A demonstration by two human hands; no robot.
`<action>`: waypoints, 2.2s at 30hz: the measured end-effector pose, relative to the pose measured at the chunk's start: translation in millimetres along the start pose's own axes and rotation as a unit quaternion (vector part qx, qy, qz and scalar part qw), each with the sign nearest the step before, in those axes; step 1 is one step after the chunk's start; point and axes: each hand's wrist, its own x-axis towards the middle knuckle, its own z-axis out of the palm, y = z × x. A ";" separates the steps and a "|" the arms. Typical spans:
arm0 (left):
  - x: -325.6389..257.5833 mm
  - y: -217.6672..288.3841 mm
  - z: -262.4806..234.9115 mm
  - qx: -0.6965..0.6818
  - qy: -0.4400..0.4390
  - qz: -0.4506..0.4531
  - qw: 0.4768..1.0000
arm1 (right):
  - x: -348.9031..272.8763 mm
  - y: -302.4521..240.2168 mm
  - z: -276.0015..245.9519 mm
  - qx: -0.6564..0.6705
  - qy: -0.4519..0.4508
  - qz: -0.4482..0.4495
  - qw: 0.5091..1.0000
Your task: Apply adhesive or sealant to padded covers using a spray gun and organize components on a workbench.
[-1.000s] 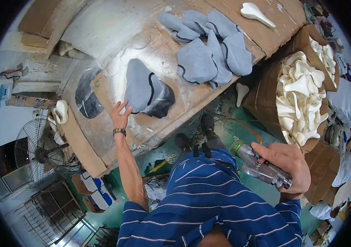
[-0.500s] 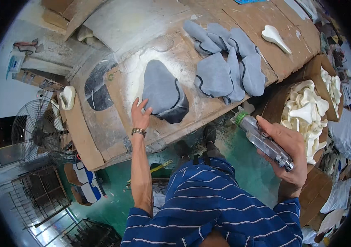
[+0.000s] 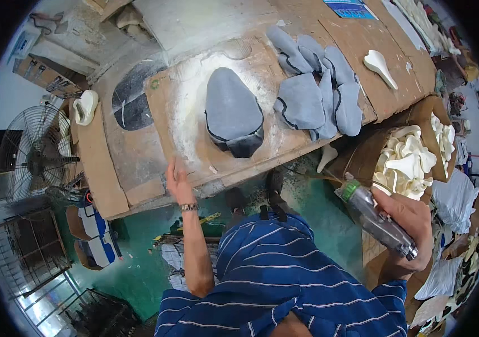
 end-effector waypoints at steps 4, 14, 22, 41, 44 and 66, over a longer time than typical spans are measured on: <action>-18.5 -18.8 -36.6 0.023 0.013 -0.027 0.999 | -12.8 -13.6 2.2 -0.019 -0.019 0.026 0.999; -3.9 18.7 7.0 -0.006 -0.007 0.054 0.999 | -16.0 -19.2 2.4 -0.030 -0.103 -0.043 0.993; 47.1 58.1 90.0 0.286 -0.132 0.282 0.906 | -23.4 5.8 -11.4 0.070 -0.016 -0.022 0.997; 78.0 110.4 112.9 0.344 -0.156 0.311 0.872 | -13.0 47.6 -18.4 0.062 -0.043 0.028 0.997; 111.8 155.5 94.9 0.297 -0.099 0.352 0.882 | -14.7 44.1 -2.9 0.066 -0.004 0.042 0.997; 389.2 -84.4 -172.4 0.560 -0.036 -0.006 0.828 | 55.5 -113.4 130.5 -0.022 -0.031 0.123 0.992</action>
